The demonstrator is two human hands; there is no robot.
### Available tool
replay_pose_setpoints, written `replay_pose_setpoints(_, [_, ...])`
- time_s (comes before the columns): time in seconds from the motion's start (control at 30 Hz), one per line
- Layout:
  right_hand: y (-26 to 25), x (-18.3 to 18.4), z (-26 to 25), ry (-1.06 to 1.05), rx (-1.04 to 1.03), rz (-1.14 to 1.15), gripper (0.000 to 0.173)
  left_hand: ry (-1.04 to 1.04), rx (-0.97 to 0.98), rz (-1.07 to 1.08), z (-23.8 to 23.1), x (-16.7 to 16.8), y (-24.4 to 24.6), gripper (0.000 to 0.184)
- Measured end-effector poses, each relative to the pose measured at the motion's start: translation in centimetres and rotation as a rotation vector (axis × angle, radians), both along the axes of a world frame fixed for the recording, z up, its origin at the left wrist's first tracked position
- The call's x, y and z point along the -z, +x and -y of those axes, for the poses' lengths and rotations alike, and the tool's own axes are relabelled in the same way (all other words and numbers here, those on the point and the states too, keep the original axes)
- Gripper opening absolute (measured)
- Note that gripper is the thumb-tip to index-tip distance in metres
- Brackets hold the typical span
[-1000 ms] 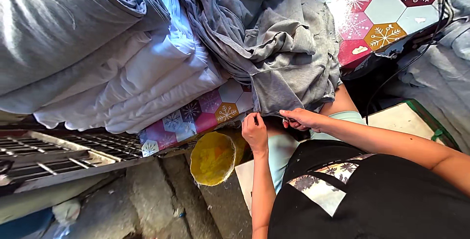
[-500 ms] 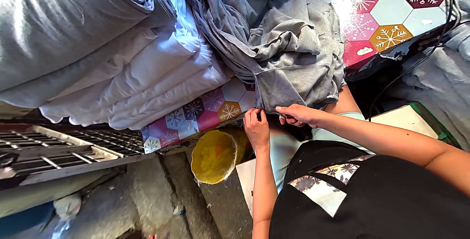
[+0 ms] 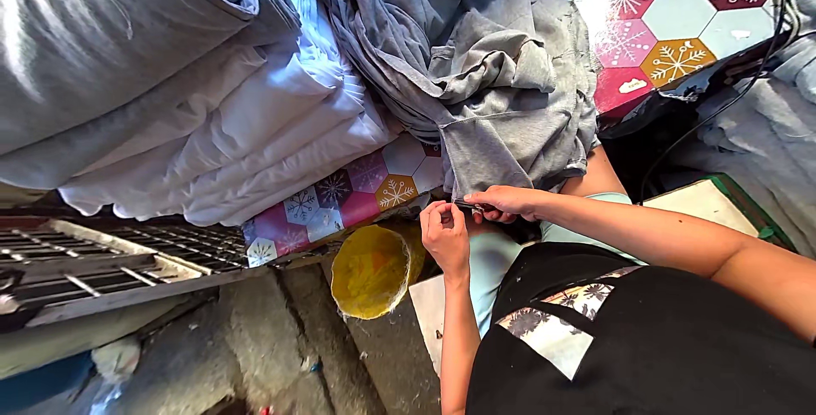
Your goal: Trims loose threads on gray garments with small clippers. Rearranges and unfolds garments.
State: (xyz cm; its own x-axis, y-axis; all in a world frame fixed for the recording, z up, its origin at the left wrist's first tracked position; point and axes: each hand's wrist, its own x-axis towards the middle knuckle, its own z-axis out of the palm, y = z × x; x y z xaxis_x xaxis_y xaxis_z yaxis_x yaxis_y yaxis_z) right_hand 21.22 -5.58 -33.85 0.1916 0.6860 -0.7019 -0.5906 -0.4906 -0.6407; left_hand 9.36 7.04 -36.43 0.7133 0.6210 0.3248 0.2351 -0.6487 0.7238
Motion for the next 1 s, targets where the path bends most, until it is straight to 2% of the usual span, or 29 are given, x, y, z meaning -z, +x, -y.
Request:
replay_pose_setpoints(0.27, [0.4, 0.1, -0.4, -0.011, 0.066, -0.066, 0.051, 0.01, 0.022, 0.024, 0.3, 0.2, 0.1, 0.009])
replay_pose_setpoints(0.47, [0.2, 0.6, -0.9, -0.052, 0.072, -0.01, 0.05, -0.036, 0.034, 0.045, 0.2, 0.4, 0.1, 0.007])
replay_pose_setpoints(0.6, [0.5, 1.0, 0.0, -0.023, 0.092, -0.072, 0.051, -0.052, -0.027, -0.012, -0.6, 0.0, -0.8, 0.01])
replay_pose_setpoints(0.67, [0.6, 1.1, 1.1, 0.009, 0.142, -0.097, 0.052, -0.144, -0.171, -0.108, -1.9, -0.6, -1.4, 0.015])
replay_pose_setpoints(0.73, [0.7, 1.2, 2.4, 0.026, 0.185, -0.113, 0.053, -0.323, -0.283, -0.163, -3.2, -0.6, -1.3, 0.02])
replay_pose_setpoints(0.8, [0.6, 1.5, 3.5, 0.049, 0.212, -0.144, 0.054, -0.383, -0.209, -0.158, -3.3, 0.6, -0.9, 0.024])
replay_pose_setpoints(0.9, [0.3, 1.3, 4.3, 0.054, 0.236, -0.173, 0.054, -0.138, -0.01, -0.113, -2.7, 3.1, 0.4, 0.032])
replay_pose_setpoints(1.0, [0.0, 1.1, 4.6, 0.05, 0.259, -0.185, 0.053, 0.017, 0.044, -0.013, -2.4, 4.6, 1.8, 0.02])
